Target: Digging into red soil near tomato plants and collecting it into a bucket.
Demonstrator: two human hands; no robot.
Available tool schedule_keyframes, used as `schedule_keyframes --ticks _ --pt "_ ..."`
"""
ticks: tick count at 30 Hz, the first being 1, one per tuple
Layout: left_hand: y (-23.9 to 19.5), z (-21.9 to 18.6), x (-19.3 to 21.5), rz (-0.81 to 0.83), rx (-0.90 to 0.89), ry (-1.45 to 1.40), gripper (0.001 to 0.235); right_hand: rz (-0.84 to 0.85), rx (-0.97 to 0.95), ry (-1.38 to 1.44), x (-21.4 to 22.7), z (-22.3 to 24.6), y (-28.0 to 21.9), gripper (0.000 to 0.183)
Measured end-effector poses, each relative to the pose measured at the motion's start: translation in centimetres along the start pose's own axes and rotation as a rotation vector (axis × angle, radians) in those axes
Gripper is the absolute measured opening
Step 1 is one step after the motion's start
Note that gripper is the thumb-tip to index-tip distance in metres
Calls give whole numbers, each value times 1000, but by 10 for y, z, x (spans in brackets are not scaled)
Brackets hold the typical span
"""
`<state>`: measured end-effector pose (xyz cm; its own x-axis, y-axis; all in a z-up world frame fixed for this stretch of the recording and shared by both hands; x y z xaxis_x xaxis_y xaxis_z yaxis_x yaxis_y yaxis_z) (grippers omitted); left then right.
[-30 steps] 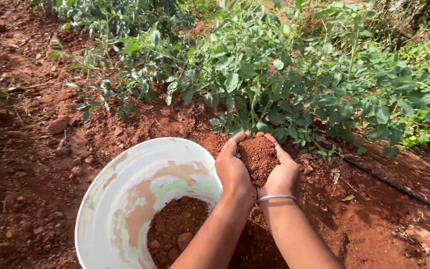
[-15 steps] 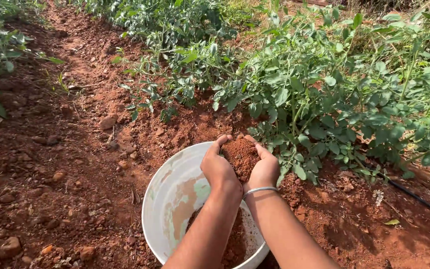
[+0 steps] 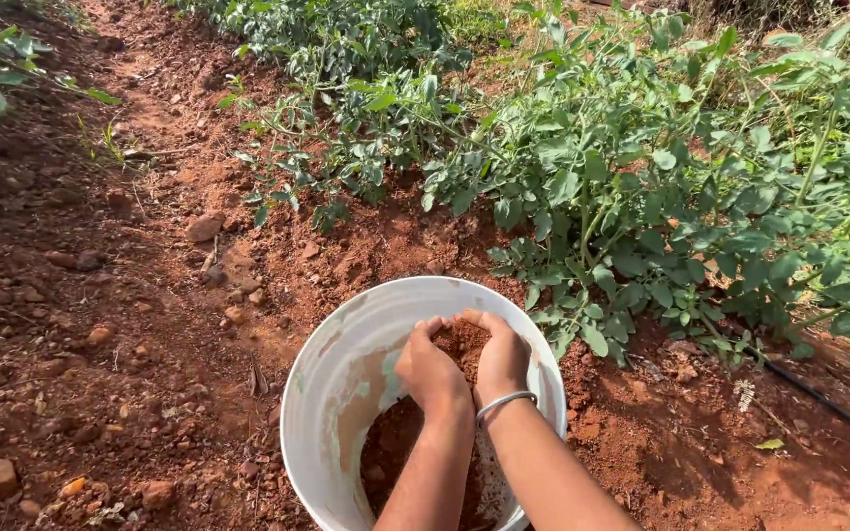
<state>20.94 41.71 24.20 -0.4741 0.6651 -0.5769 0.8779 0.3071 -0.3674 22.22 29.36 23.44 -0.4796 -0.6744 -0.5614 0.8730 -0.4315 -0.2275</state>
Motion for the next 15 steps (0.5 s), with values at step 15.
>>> schedule_keyframes --ticks 15 --pt "-37 -43 -18 -73 -661 802 29 -116 351 -307 8 37 -16 28"
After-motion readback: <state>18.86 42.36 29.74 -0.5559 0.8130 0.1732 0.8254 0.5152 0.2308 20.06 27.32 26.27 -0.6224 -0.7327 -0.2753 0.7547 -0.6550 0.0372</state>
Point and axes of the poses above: each hand's wrist, its own y-axis towards the middle knuckle, its own x-axis out of the back of the hand, z = x × y, the point moved 7 cm from there along y, towards the middle knuckle, and after that the axes turned 3 degrees about y, right-handed, at the moved point
